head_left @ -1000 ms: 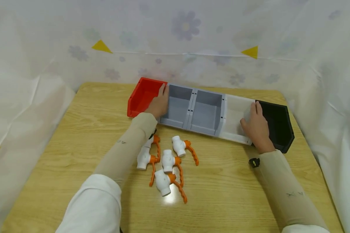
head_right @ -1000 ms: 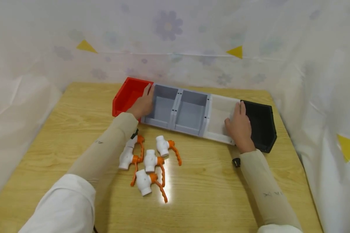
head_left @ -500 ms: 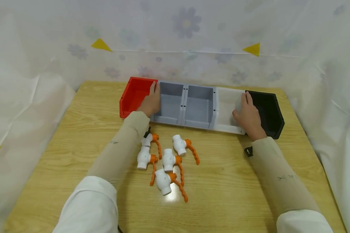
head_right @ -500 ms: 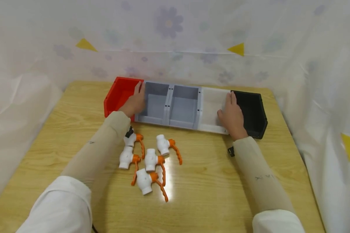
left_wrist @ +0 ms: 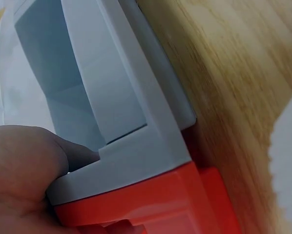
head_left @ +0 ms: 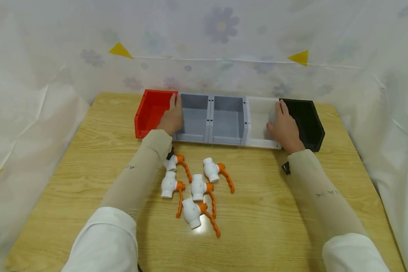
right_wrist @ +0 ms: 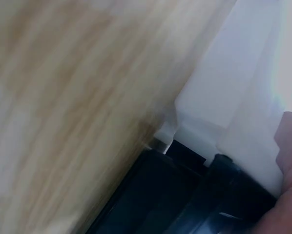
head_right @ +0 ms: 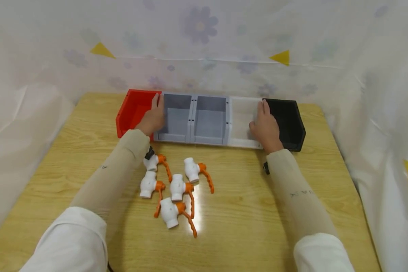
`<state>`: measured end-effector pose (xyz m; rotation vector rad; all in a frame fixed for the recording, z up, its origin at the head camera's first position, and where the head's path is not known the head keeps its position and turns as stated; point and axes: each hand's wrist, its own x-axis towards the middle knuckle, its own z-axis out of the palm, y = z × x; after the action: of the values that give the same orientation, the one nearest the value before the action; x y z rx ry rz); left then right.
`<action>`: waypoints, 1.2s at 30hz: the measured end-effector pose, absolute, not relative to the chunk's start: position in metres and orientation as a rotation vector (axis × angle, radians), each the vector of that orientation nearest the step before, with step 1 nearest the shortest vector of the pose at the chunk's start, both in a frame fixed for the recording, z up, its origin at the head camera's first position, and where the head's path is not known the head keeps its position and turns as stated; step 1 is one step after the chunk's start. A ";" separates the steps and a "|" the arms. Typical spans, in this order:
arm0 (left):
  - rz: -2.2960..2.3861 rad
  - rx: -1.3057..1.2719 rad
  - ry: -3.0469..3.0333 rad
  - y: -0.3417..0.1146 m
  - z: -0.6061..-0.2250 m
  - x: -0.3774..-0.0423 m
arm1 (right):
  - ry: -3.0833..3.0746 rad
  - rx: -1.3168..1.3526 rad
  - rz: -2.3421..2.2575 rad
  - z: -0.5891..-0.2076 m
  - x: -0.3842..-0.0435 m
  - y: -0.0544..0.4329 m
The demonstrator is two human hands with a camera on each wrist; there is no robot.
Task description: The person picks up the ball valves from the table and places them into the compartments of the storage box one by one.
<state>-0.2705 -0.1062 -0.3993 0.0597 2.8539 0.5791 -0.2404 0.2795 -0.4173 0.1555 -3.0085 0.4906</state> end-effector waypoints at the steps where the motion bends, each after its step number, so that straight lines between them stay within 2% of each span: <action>1: 0.581 0.060 2.857 -0.107 -0.399 -0.271 | -3.009 0.155 0.491 -0.417 -0.242 0.279; 25: 0.551 0.044 2.822 -0.126 -0.400 -0.288 | -3.051 0.133 0.392 -0.424 -0.271 0.260; 36: 0.550 0.070 2.818 -0.123 -0.395 -0.291 | -3.048 0.094 0.392 -0.422 -0.272 0.261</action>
<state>-0.2913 -0.1231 -0.3949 0.0697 2.8181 0.5501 -0.2724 0.2610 -0.4218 0.0944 -3.0478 0.3923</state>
